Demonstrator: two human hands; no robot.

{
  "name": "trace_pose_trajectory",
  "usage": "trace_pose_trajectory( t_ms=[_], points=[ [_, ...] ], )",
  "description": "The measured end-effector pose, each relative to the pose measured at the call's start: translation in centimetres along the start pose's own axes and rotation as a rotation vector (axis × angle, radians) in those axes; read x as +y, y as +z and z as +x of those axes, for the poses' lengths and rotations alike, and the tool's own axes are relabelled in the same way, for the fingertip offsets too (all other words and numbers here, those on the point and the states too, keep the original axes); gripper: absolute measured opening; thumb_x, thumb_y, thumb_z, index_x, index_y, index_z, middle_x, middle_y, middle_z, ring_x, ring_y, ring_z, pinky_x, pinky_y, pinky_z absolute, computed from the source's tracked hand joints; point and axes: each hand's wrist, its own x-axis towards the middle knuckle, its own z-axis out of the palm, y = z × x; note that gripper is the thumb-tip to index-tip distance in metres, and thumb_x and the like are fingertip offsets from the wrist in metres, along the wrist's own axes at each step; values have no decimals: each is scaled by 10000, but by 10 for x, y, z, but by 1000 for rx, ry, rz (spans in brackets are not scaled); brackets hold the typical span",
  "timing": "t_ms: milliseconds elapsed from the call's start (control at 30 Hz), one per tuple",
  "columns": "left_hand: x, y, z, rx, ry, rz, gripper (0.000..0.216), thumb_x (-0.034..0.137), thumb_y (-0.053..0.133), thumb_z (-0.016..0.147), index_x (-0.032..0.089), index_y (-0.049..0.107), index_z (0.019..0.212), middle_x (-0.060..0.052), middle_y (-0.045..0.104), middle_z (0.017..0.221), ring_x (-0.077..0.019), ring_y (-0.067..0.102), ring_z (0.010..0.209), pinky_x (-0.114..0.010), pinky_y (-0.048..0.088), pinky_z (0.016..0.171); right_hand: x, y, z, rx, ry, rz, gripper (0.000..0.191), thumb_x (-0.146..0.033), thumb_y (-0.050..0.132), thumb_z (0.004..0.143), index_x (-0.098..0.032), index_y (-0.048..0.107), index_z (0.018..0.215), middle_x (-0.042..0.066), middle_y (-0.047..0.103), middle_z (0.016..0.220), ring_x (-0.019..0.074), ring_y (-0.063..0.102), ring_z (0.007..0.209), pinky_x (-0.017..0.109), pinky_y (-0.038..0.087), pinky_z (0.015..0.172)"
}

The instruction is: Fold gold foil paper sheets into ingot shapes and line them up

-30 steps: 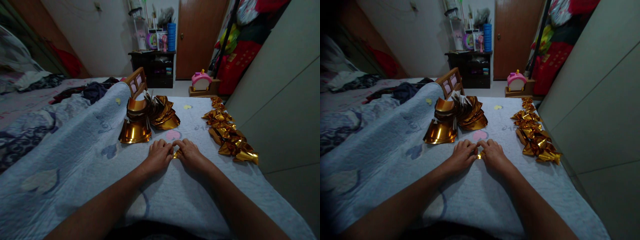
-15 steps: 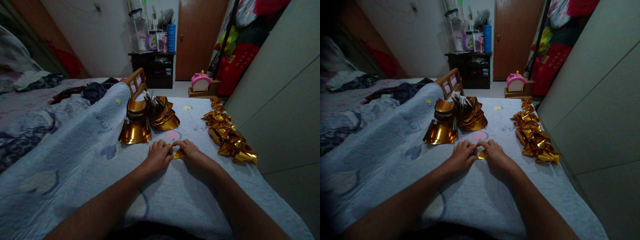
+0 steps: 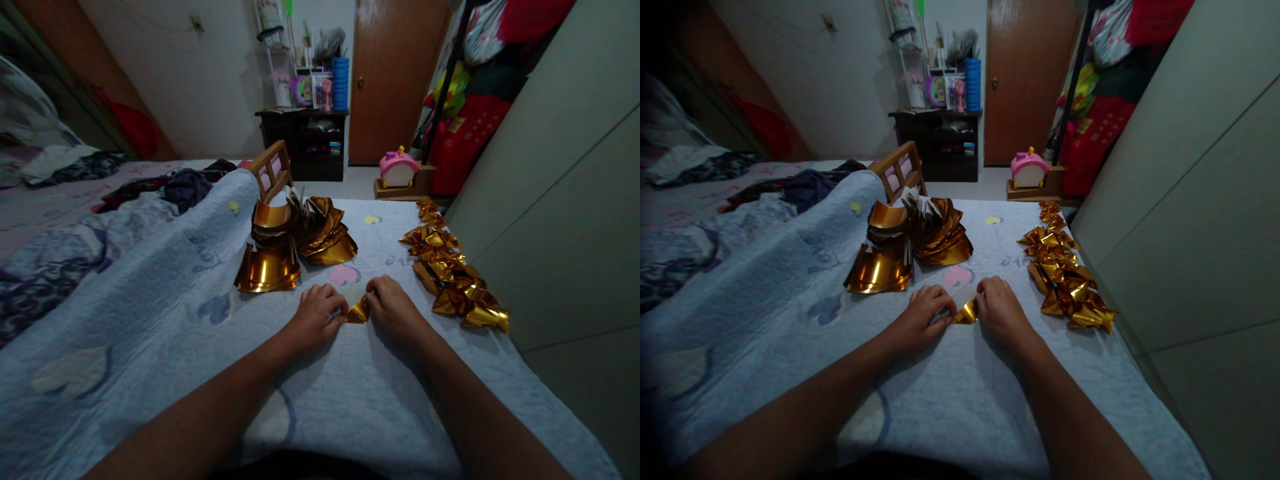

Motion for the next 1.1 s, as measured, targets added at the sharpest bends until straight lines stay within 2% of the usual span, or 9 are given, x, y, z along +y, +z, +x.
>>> trace_pose_trajectory(
  t_ms=[167, 400, 467, 533, 667, 767, 867, 967, 1100],
  points=[
    [1, 2, 1, 24, 14, -2, 83, 199, 639, 869, 197, 677, 942, -45, 616, 978, -246, 528, 1023, -395, 343, 903, -9, 0, -3, -4, 33, -236, 104, -240, 546, 944, -159, 609, 927, 116, 620, 988, 254, 533, 952, 353, 370, 845],
    [-2, 9, 6, 84, 8, 1, 140, 320, 711, 863, 194, 660, 899, -44, 616, 982, -260, 533, 1022, -410, 376, 901, -15, 2, -6, 3, 66, -265, 130, -290, 614, 901, -163, 620, 932, 114, 610, 1014, 272, 516, 982, 360, 357, 834],
    [-3, 11, 7, 115, 5, -4, 208, 326, 739, 836, 192, 660, 973, -61, 616, 1033, -275, 529, 1045, -424, 401, 910, -13, 4, -5, 0, 59, -226, 104, -266, 613, 882, -168, 615, 917, 107, 609, 1004, 267, 514, 974, 363, 357, 837],
    [-6, 13, 8, 163, 32, -26, 378, 318, 775, 795, 182, 635, 1119, -98, 604, 1155, -298, 517, 1115, -451, 417, 960, -10, 7, -4, 11, 45, -165, 76, -232, 605, 857, -176, 601, 907, 96, 606, 992, 259, 512, 957, 364, 363, 831],
    [-12, 15, 9, 240, 140, -103, 743, 318, 806, 757, 191, 472, 1408, -170, 455, 1465, -350, 405, 1364, -516, 337, 1139, -10, 10, -3, 39, -51, 86, 113, -148, 589, 771, -199, 537, 857, 60, 591, 937, 219, 517, 894, 335, 394, 803],
    [-12, 12, 9, 243, 201, -194, 794, 300, 776, 782, 209, 397, 1474, -171, 420, 1518, -338, 381, 1419, -513, 310, 1182, -14, 8, -3, -22, -74, 339, 112, -144, 560, 775, -215, 494, 830, 10, 579, 825, 177, 521, 766, 297, 401, 706],
    [-8, 7, 8, 215, 169, -324, 819, 237, 756, 774, 206, 367, 1494, -151, 530, 1414, -306, 511, 1308, -478, 399, 1119, -19, 4, -3, -72, -73, 518, 83, -199, 573, 802, -219, 495, 823, -24, 558, 748, 148, 503, 671, 278, 389, 638],
    [-3, 5, 6, 143, 48, -513, 866, 199, 752, 753, 216, 341, 1515, -92, 650, 1207, -234, 646, 1021, -396, 508, 937, -22, -1, -3, -67, -67, 644, 111, -267, 615, 798, -210, 533, 846, -28, 549, 746, 140, 506, 666, 271, 397, 626],
    [2, 5, 7, 118, -70, -861, 688, 245, 798, 725, 208, 510, 1348, -45, 667, 1049, -160, 633, 832, -286, 505, 755, -24, -5, -5, -99, -49, 755, 182, -365, 610, 848, -196, 586, 909, -13, 562, 762, 147, 517, 685, 273, 403, 624]
  ],
)
